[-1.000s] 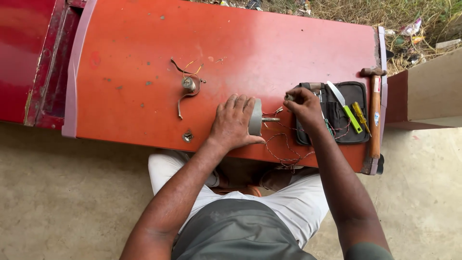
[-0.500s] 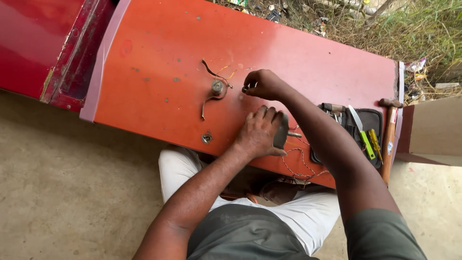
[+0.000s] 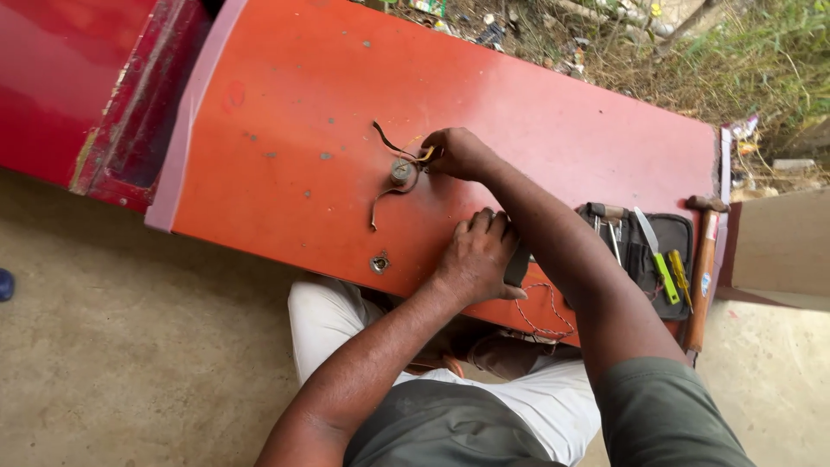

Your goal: Inspecting and wiring an electric motor on a workbench.

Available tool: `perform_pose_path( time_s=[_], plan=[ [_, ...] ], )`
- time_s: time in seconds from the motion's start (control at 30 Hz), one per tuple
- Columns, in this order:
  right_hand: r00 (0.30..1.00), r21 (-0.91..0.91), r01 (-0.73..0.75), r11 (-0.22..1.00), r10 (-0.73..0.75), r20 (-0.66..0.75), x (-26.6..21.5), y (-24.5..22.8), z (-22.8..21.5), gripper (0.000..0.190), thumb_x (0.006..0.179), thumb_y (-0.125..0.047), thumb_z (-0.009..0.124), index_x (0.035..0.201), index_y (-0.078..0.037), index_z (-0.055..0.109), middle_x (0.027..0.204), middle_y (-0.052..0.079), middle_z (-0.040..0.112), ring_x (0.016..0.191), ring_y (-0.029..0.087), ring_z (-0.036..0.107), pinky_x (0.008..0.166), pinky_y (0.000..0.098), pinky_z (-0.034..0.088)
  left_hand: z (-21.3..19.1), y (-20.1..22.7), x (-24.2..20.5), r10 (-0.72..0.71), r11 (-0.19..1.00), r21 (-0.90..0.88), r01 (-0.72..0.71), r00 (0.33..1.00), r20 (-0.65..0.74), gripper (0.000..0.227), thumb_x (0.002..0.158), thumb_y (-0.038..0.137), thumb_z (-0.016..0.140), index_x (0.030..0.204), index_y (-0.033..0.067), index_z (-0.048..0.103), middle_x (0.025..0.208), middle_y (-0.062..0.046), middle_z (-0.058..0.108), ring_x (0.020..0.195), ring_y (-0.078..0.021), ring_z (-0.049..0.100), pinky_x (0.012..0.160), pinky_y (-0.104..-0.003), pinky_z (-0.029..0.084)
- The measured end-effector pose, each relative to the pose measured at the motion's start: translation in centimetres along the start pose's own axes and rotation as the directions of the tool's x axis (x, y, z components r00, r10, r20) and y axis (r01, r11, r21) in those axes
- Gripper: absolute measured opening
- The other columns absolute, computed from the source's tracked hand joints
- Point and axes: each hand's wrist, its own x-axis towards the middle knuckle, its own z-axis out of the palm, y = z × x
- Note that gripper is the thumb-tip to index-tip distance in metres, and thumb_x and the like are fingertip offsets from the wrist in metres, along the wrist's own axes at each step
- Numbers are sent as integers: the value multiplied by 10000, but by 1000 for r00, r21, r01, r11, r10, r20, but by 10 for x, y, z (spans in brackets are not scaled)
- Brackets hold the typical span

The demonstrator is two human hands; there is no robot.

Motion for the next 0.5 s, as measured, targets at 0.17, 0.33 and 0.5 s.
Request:
perform_pose_path(
  time_s=[0.17,0.33,0.5],
  plan=[
    [986,144,-122,982,136,-93,-60,-25,-54,448,831,-102,742,1270,-44,675,1007,101,764,877,196,733,781,356,597,16,-2,0,12,1000,-1,-12,993,-119,1179,476,710,891,1354,26,501,1318,-180,527,1283,-368,473,959,-558,471],
    [934,304,-215,928,287,-215,-179,-18,-81,366,938,-156,712,1287,-49,683,1044,74,760,901,154,698,786,336,583,14,1,5,-9,1000,-11,9,1000,-1,1209,523,744,881,1401,29,456,1386,-184,505,1365,-383,439,1036,-575,444],
    [872,455,-214,864,379,-310,-288,-4,-34,313,1018,-225,671,1258,-25,701,1066,59,763,965,119,699,839,291,571,11,1,8,-6,1000,-19,5,999,-43,1251,539,723,897,1475,51,411,1413,-195,494,1344,-400,452,1082,-567,426]
  ],
)
